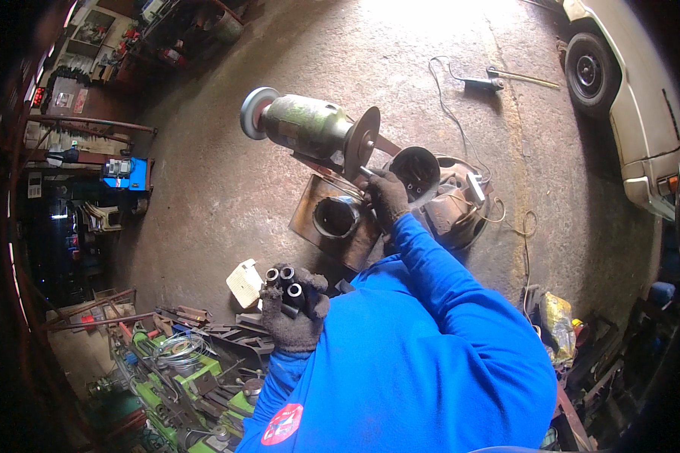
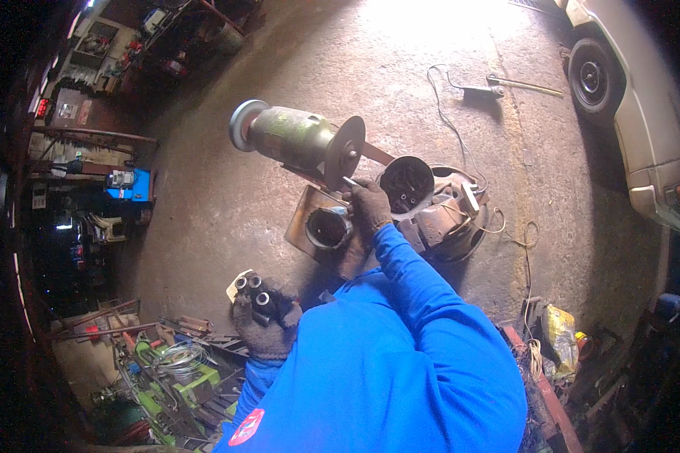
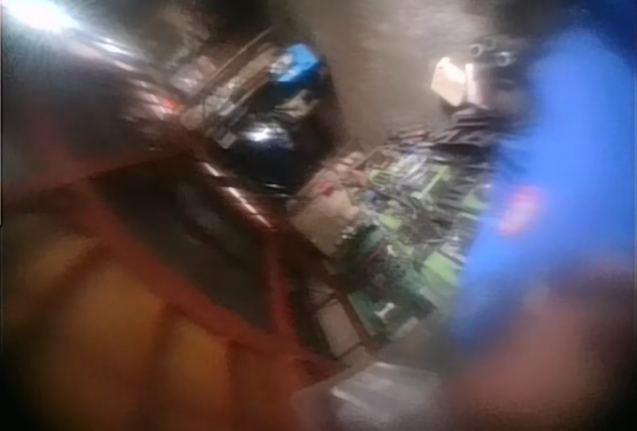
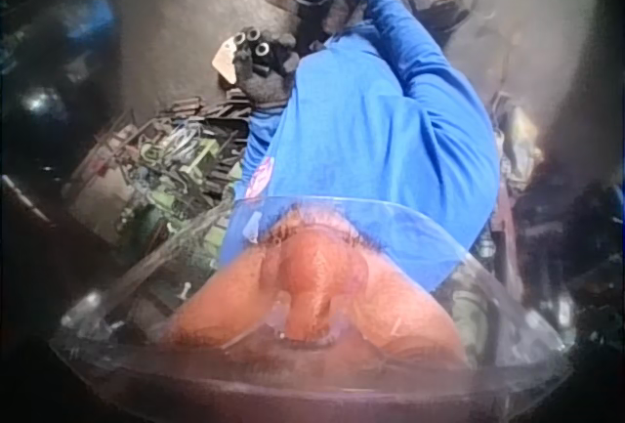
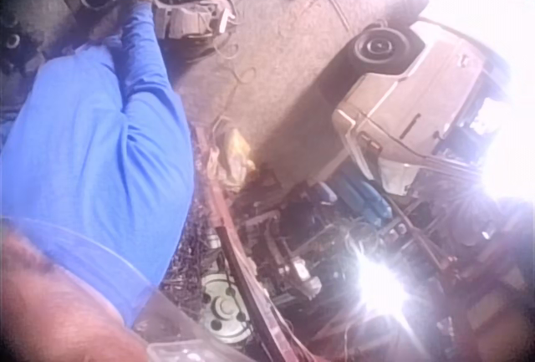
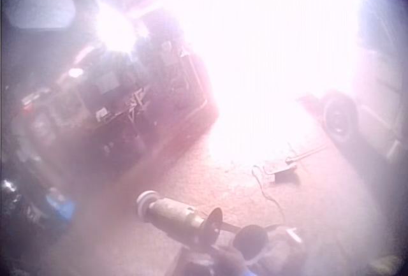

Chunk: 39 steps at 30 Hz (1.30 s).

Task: The person uses a bench grinder to deburr and smooth the edges of small cylindrical metal parts. They hold each part with gloved hands against the spinning wheel, rotate it to treat different sides, and then place it aside before picking up the next one.

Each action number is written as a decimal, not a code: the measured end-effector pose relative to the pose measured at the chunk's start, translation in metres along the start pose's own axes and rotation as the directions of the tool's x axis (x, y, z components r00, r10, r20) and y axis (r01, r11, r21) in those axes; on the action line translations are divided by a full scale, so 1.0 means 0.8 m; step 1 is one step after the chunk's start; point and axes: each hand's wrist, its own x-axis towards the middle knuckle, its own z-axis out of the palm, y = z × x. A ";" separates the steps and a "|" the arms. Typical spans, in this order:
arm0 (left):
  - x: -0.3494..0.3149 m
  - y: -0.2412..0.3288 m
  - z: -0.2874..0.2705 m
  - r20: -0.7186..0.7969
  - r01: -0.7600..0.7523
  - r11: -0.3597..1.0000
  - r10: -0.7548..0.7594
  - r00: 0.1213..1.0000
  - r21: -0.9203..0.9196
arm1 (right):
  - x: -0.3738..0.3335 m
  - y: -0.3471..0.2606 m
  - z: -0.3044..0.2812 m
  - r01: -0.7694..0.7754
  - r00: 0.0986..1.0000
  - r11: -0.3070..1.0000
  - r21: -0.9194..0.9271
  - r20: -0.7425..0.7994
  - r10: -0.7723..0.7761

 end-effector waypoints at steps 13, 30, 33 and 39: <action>0.003 0.009 -0.010 -0.039 0.017 0.999 -0.015 0.999 0.041 | 0.018 -0.011 -0.002 0.257 0.958 0.619 -0.743 0.113 -0.262; 0.020 0.000 0.005 -0.022 0.013 0.998 -0.012 1.000 0.066 | 0.031 0.001 -0.004 0.056 0.993 0.987 -0.148 -0.094 -0.071; 0.020 0.000 0.007 -0.021 0.018 0.996 -0.016 1.000 0.084 | 0.034 0.006 -0.004 0.087 0.989 0.970 -0.225 -0.093 -0.111; 0.019 -0.006 0.006 -0.034 0.030 0.999 -0.030 0.999 0.020 | 0.002 -0.017 0.009 0.069 0.993 0.980 -0.186 -0.082 -0.085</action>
